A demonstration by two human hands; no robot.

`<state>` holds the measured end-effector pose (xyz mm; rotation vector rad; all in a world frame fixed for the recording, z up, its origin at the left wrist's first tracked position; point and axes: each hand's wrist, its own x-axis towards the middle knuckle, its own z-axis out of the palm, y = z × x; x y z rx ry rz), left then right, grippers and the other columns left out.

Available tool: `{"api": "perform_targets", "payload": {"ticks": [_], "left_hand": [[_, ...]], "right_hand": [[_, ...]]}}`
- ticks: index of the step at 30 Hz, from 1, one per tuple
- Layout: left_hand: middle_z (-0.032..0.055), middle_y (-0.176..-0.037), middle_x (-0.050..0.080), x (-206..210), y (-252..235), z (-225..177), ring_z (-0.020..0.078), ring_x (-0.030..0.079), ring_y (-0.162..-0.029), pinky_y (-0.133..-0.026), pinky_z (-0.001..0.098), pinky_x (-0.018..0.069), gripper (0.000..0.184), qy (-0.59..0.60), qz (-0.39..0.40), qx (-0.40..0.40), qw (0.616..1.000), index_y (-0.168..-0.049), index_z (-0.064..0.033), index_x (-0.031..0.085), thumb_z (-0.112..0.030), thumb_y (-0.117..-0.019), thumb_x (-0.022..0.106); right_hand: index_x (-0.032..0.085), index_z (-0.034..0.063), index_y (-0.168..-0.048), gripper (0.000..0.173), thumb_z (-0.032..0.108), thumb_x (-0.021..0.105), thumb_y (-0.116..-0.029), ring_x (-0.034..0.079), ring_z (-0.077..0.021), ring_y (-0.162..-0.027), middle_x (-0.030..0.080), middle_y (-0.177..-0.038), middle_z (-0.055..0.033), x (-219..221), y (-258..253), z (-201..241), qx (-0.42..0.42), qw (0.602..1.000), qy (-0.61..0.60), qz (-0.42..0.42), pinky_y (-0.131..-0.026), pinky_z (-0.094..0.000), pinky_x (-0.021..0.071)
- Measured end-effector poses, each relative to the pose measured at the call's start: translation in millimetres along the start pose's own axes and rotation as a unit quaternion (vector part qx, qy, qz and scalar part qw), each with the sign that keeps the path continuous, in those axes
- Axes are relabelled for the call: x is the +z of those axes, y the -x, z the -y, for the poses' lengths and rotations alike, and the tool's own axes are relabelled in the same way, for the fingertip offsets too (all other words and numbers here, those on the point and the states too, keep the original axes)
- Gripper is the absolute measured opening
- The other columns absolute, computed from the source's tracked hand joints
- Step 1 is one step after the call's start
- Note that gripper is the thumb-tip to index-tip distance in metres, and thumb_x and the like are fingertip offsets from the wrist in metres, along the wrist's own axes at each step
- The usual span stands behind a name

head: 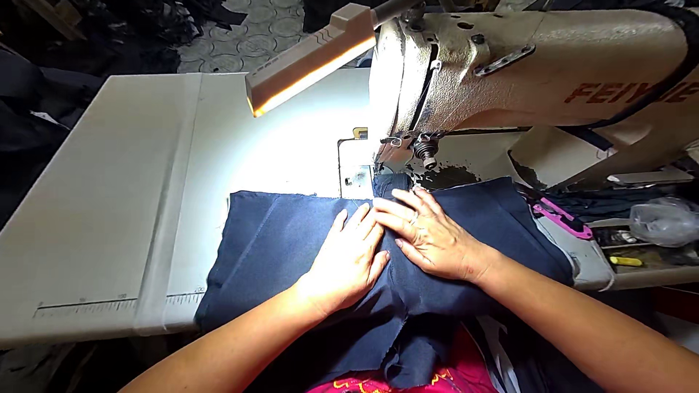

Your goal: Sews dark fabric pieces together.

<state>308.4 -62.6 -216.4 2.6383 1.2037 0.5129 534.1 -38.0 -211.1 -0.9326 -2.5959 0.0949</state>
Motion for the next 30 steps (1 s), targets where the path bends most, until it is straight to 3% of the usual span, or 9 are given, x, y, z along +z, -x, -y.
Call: {"api": "perform_targets", "payload": {"ticks": [2,5,7,9,12,17,24,28,30], "left_hand": [[0.0112,-0.15,0.056,0.5,-0.5,-0.7,0.031,0.042,-0.148,-0.118,0.063,0.0288,0.056,0.0,-0.008,-0.002,1.0,-0.138,-0.0048,0.062,-0.038,-0.1057,0.032],[0.011,-0.158,0.048,2.0,-0.4,1.2,0.0287,0.039,-0.15,-0.119,0.062,0.0276,0.06,-0.002,-0.006,-0.002,1.0,-0.151,-0.0051,0.051,-0.042,-0.1074,0.03],[0.0107,-0.158,0.047,2.8,-0.5,3.6,0.028,0.039,-0.15,-0.119,0.0619,0.0281,0.061,0.001,-0.008,0.002,1.0,-0.151,-0.0057,0.05,-0.042,-0.107,0.03],[0.0109,-0.159,0.047,1.4,-0.6,5.0,0.0278,0.038,-0.151,-0.119,0.0618,0.0274,0.06,0.005,-0.001,0.003,1.0,-0.151,-0.0066,0.05,-0.04,-0.1063,0.029],[0.0113,-0.158,0.047,-1.1,-0.3,6.6,0.0281,0.038,-0.151,-0.119,0.0613,0.0278,0.059,0.005,0.002,0.005,1.0,-0.151,-0.0067,0.05,-0.039,-0.1061,0.03],[0.011,-0.16,0.045,0.2,0.0,3.4,0.0275,0.036,-0.152,-0.12,0.0616,0.025,0.06,-0.002,0.002,-0.009,1.0,-0.152,-0.0062,0.049,-0.04,-0.1062,0.03],[0.0121,-0.16,0.044,2.4,-2.2,-2.1,0.0281,0.035,-0.152,-0.12,0.0627,0.024,0.062,0.0,0.005,-0.031,1.0,-0.152,-0.0049,0.048,-0.042,-0.1067,0.028],[0.0133,-0.16,0.044,2.2,-2.3,-2.6,0.029,0.036,-0.152,-0.119,0.0629,0.0249,0.062,-0.002,-0.001,-0.029,1.0,-0.151,-0.0025,0.049,-0.04,-0.106,0.029],[0.0128,-0.16,0.044,3.4,-2.1,-2.8,0.0287,0.036,-0.152,-0.12,0.0626,0.0241,0.062,-0.003,-0.003,-0.03,1.0,-0.151,-0.0022,0.049,-0.039,-0.1061,0.029]], "right_hand": [[0.064,0.0192,-0.141,0.047,0.021,0.041,-0.1001,0.044,-0.0303,-0.147,0.062,-0.145,0.0017,0.7,-1.3,1.1,-0.016,0.999,0.013,-0.026,-0.12,-0.0627,0.0236],[0.077,0.0087,-0.11,0.034,0.018,0.047,-0.095,0.059,-0.0368,-0.127,0.073,-0.116,-0.012,5.6,-4.3,9.5,0.043,0.99,0.055,-0.123,-0.111,-0.0571,0.0378],[0.077,0.004,-0.102,0.033,0.018,0.049,-0.0936,0.063,-0.0359,-0.117,0.072,-0.109,-0.016,9.6,-7.4,20.3,0.095,0.983,0.072,-0.14,-0.103,-0.0524,0.0455],[0.077,0.002,-0.102,0.034,0.017,0.048,-0.0931,0.068,-0.0334,-0.109,0.073,-0.105,-0.0168,14.0,-10.6,30.5,0.12,0.979,0.073,-0.145,-0.099,-0.0486,0.0509],[0.077,0.0014,-0.103,0.034,0.017,0.049,-0.0924,0.069,-0.0321,-0.106,0.073,-0.104,-0.0166,16.3,-11.4,32.3,0.124,0.979,0.058,-0.152,-0.098,-0.0462,0.0521],[0.079,0.0094,-0.108,0.035,0.022,0.049,-0.0943,0.059,-0.0353,-0.123,0.072,-0.115,-0.0132,10.8,-4.7,23.0,0.098,0.986,0.066,-0.119,-0.103,-0.0544,0.0417],[0.075,0.001,-0.116,0.037,0.021,0.053,-0.0941,0.064,-0.0304,-0.12,0.07,-0.117,-0.0166,6.6,1.0,9.2,0.056,0.994,-0.027,-0.094,-0.105,-0.0418,0.0496],[0.072,0.0006,-0.108,0.034,0.028,0.061,-0.0915,0.062,-0.0376,-0.12,0.069,-0.117,-0.0204,7.8,5.7,12.9,0.077,0.984,0.042,-0.154,-0.104,-0.0509,0.0476],[0.073,0.0025,-0.115,0.036,0.027,0.055,-0.0949,0.064,-0.0342,-0.12,0.071,-0.118,-0.0173,8.1,5.1,12.1,0.086,0.988,0.03,-0.124,-0.105,-0.0504,0.0486]]}}
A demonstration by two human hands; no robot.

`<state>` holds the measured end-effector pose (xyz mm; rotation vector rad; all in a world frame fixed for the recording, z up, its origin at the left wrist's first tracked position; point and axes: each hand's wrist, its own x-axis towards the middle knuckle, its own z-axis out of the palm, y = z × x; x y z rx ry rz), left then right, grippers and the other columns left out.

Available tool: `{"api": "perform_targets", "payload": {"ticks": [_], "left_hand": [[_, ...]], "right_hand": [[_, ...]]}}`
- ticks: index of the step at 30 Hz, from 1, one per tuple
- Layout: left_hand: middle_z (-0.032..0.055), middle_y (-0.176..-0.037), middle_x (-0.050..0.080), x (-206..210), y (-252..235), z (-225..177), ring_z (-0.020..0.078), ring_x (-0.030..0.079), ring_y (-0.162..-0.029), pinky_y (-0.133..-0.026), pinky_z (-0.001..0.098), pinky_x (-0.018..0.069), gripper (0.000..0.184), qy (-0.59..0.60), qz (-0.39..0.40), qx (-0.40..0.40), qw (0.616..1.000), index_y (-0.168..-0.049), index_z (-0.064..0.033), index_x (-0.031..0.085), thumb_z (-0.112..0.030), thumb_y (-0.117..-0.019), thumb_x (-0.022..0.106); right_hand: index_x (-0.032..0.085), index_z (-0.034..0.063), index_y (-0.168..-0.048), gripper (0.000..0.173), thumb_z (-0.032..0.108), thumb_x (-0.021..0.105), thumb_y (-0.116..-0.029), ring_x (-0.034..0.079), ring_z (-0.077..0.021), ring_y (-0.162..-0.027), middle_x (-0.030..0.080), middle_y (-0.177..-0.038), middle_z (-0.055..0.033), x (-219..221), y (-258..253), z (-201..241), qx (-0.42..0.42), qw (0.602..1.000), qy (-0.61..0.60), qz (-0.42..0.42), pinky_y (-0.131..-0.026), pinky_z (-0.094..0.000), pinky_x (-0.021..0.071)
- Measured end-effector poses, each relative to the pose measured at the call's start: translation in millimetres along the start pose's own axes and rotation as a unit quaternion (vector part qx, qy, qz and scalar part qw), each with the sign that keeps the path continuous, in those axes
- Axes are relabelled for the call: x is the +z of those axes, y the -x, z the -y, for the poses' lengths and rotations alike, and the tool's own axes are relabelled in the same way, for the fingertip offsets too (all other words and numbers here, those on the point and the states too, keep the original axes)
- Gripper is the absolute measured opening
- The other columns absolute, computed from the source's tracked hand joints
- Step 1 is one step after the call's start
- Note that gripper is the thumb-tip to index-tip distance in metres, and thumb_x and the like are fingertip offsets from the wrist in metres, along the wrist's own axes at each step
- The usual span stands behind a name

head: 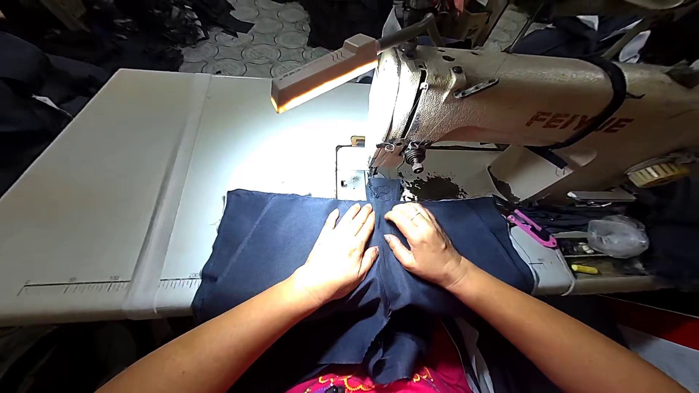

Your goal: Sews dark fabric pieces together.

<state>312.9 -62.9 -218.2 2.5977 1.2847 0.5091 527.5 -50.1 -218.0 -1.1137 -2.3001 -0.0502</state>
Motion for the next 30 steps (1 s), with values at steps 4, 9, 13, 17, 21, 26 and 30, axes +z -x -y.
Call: {"api": "perform_targets", "payload": {"ticks": [4,9,13,17,21,26,30], "left_hand": [[0.013,-0.16,0.044,-0.7,0.1,-1.3,0.0282,0.035,-0.152,-0.12,0.0625,0.0234,0.06,0.002,0.004,-0.005,1.0,-0.15,-0.0026,0.05,-0.036,-0.105,0.03],[0.0127,-0.161,0.043,-1.4,0.5,-2.1,0.0281,0.035,-0.153,-0.121,0.0625,0.0218,0.06,0.005,0.011,-0.01,1.0,-0.151,-0.0027,0.049,-0.037,-0.1057,0.029],[0.0129,-0.162,0.042,-2.1,0.3,-2.2,0.0285,0.033,-0.153,-0.121,0.0618,0.0214,0.061,0.004,0.018,-0.01,1.0,-0.152,-0.0022,0.048,-0.037,-0.1058,0.029],[0.013,-0.154,0.053,-1.5,0.3,-2.0,0.0305,0.038,-0.151,-0.119,0.0633,0.0265,0.057,0.002,-0.009,0.001,1.0,-0.139,-0.0023,0.061,-0.037,-0.1041,0.032],[0.0114,-0.16,0.045,-0.8,0.1,-1.8,0.0284,0.036,-0.152,-0.12,0.0624,0.025,0.06,0.001,0.002,-0.008,1.0,-0.151,-0.0049,0.049,-0.039,-0.1054,0.03],[0.0113,-0.162,0.043,0.6,1.0,-1.7,0.0283,0.034,-0.153,-0.12,0.0631,0.0234,0.063,-0.001,0.003,-0.01,1.0,-0.154,-0.005,0.046,-0.042,-0.1068,0.027],[0.0099,-0.163,0.041,1.0,1.3,-1.4,0.0277,0.033,-0.154,-0.12,0.0634,0.0222,0.063,0.003,0.009,-0.011,1.0,-0.155,-0.0053,0.044,-0.042,-0.1068,0.027]], "right_hand": [[0.069,0.0074,-0.132,0.045,0.025,0.044,-0.0995,0.06,-0.0339,-0.127,0.068,-0.129,-0.0145,1.3,-2.8,-0.7,0.006,0.998,0.005,0.062,-0.108,-0.0525,0.0447],[0.067,0.0083,-0.135,0.047,0.026,0.042,-0.0992,0.059,-0.0349,-0.128,0.067,-0.131,-0.0154,0.3,-4.8,-0.1,0.013,0.996,0.015,0.085,-0.105,-0.055,0.0442],[0.065,0.0077,-0.137,0.049,0.026,0.041,-0.0985,0.055,-0.0359,-0.132,0.064,-0.136,-0.0154,-0.1,-6.6,-0.2,0.017,0.994,0.015,0.104,-0.108,-0.0565,0.041],[0.058,0.0183,-0.146,0.05,0.019,0.039,-0.1001,0.032,-0.0306,-0.153,0.051,-0.157,0.0012,-1.7,-12.1,-3.2,-0.051,0.991,-0.016,0.12,-0.123,-0.0601,0.0163],[0.077,0.0118,-0.115,0.037,0.02,0.045,-0.0975,0.056,-0.0354,-0.133,0.074,-0.121,-0.0082,1.3,-13.8,-4.7,-0.054,0.998,0.038,0.018,-0.114,-0.0605,0.0336],[0.076,0.0064,-0.116,0.04,0.019,0.045,-0.0925,0.067,-0.0303,-0.109,0.073,-0.106,-0.0134,3.2,-13.1,-6.5,-0.036,0.998,0.05,0.016,-0.097,-0.0508,0.0473],[0.071,0.015,-0.132,0.05,0.018,0.041,-0.0921,0.064,-0.0326,-0.112,0.071,-0.109,-0.0127,4.0,-15.2,-5.4,-0.022,0.997,0.056,0.053,-0.092,-0.054,0.0457]]}}
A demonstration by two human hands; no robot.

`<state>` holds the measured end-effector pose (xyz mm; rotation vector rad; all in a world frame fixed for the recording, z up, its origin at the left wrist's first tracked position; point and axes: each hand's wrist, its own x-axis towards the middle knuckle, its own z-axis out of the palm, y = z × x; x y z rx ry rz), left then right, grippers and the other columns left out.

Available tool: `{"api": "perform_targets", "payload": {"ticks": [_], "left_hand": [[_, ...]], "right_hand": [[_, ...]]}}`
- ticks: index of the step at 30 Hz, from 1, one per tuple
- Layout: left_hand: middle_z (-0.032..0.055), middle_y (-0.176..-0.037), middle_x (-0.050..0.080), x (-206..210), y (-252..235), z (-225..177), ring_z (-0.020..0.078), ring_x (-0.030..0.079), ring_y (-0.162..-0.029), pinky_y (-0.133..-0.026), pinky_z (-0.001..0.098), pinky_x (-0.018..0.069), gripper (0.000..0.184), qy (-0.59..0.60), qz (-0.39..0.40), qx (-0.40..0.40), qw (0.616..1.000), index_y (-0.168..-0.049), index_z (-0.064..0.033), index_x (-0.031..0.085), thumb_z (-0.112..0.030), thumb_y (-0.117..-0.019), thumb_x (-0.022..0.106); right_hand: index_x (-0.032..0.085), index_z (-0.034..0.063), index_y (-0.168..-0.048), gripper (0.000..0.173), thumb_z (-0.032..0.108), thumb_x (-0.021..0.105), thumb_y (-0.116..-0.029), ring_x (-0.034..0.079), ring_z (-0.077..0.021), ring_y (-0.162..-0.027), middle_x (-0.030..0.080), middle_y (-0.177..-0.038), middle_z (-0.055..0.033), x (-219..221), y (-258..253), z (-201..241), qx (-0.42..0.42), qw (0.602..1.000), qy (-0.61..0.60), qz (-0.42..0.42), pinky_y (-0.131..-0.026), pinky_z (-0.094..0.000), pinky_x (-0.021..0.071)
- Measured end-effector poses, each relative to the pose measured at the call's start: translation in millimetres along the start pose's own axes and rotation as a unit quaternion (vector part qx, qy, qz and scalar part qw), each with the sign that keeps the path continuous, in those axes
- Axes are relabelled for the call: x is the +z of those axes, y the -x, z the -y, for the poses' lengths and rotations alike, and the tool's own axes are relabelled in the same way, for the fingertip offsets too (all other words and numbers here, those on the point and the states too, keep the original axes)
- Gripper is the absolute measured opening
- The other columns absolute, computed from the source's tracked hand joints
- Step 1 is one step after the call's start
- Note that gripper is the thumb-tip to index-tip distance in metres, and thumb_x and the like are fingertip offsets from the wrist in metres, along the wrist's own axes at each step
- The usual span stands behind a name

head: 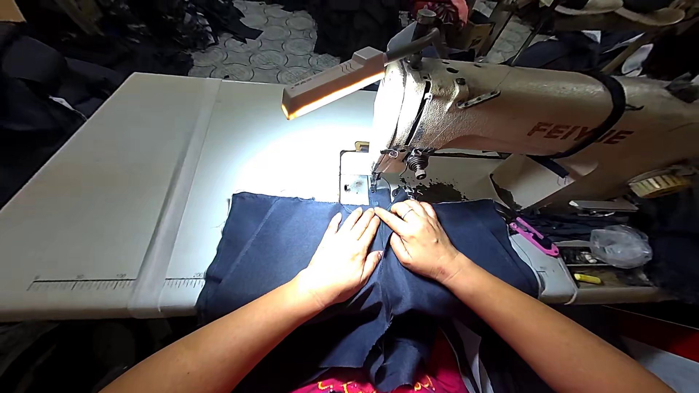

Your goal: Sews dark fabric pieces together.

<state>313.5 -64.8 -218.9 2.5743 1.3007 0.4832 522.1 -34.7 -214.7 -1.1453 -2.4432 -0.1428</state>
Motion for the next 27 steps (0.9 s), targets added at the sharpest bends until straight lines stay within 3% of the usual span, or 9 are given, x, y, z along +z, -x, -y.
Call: {"api": "perform_targets", "payload": {"ticks": [27], "left_hand": [[0.0127,-0.162,0.041,-2.5,-7.1,0.4,0.0299,0.033,-0.153,-0.12,0.0628,0.0228,0.064,-0.003,0.002,-0.003,1.0,-0.154,-0.003,0.045,-0.042,-0.1065,0.027]], "right_hand": [[0.069,0.012,-0.133,0.052,0.02,0.044,-0.0877,0.059,-0.0379,-0.119,0.068,-0.115,-0.0162,-4.1,-10.1,-6.3,0.021,0.998,-0.03,0.053,-0.094,-0.0586,0.0443]]}}
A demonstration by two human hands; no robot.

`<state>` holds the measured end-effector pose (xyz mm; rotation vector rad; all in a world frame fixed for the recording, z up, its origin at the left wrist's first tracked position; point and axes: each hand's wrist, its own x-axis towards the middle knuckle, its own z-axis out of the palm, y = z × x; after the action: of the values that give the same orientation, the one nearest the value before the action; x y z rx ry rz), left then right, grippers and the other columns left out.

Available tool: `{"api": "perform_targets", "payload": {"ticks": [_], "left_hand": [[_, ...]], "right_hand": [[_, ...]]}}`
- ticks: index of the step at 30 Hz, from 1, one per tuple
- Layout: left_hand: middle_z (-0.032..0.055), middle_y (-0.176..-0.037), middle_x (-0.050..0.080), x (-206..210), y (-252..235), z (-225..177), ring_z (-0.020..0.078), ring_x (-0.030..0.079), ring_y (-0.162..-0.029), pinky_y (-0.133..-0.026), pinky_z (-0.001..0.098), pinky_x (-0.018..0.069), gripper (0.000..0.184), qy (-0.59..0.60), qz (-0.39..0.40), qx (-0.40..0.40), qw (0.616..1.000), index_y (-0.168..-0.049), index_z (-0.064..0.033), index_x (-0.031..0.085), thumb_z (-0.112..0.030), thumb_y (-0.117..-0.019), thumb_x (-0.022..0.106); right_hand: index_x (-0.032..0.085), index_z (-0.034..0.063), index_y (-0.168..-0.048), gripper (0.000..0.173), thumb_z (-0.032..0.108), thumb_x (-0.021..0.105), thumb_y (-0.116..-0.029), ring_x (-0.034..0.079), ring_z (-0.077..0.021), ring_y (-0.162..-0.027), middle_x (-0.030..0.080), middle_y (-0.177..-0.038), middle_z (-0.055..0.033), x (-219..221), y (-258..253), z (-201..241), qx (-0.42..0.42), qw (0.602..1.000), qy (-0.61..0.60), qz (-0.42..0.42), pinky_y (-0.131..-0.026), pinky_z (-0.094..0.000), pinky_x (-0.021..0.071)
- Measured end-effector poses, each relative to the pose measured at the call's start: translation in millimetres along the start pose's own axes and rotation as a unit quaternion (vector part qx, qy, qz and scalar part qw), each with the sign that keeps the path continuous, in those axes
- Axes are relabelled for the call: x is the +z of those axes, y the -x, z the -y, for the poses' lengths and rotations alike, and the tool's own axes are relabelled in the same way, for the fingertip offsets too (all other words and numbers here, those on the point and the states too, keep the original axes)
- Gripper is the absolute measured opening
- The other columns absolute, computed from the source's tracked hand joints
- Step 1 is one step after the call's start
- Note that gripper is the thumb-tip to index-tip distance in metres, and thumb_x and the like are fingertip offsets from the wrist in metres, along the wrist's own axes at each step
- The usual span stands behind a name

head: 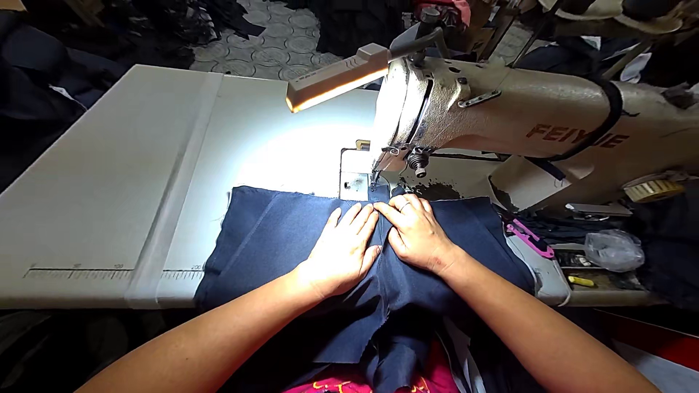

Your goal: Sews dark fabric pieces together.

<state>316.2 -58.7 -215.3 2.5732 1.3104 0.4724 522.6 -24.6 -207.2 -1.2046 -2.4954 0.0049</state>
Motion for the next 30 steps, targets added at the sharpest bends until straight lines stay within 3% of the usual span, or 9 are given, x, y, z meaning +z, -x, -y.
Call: {"api": "perform_targets", "payload": {"ticks": [6,15,21,30], "left_hand": [[0.0136,-0.163,0.039,-4.8,-15.3,8.5,0.03,0.031,-0.154,-0.12,0.0651,0.0204,0.063,-0.01,0.021,-0.009,1.0,-0.155,-0.0032,0.043,-0.04,-0.1058,0.029],[0.0132,-0.163,0.039,-7.0,-19.9,10.9,0.0298,0.029,-0.155,-0.121,0.064,0.0197,0.064,-0.012,0.033,-0.019,0.999,-0.155,-0.0037,0.043,-0.041,-0.1054,0.03],[0.0136,-0.162,0.04,-6.0,-19.6,11.4,0.0301,0.03,-0.154,-0.12,0.0642,0.021,0.063,-0.014,0.026,-0.017,0.999,-0.154,-0.0037,0.044,-0.04,-0.105,0.029],[0.0129,-0.163,0.039,-8.0,-21.0,10.6,0.0291,0.028,-0.155,-0.121,0.0631,0.0191,0.063,-0.014,0.035,-0.026,0.999,-0.155,-0.0041,0.043,-0.041,-0.1051,0.03]], "right_hand": [[0.066,0.0115,-0.137,0.052,0.02,0.044,-0.0912,0.057,-0.0395,-0.123,0.065,-0.122,-0.0188,-2.6,-14.7,-7.3,0.025,0.999,-0.002,0.029,-0.097,-0.0613,0.0429],[0.067,0.012,-0.136,0.052,0.021,0.045,-0.0893,0.057,-0.038,-0.12,0.065,-0.118,-0.0167,0.0,-20.4,-13.1,0.02,1.0,0.001,0.023,-0.095,-0.0592,0.0432],[0.075,0.003,-0.12,0.041,0.021,0.057,-0.0879,0.065,-0.0336,-0.112,0.071,-0.11,-0.0166,8.2,-10.9,-18.8,-0.025,0.995,-0.045,-0.09,-0.097,-0.0495,0.0511],[0.076,0.0024,-0.117,0.039,0.022,0.058,-0.0882,0.065,-0.0332,-0.112,0.071,-0.11,-0.0161,8.4,-10.5,-20.8,-0.032,0.994,-0.05,-0.086,-0.098,-0.0494,0.0508]]}}
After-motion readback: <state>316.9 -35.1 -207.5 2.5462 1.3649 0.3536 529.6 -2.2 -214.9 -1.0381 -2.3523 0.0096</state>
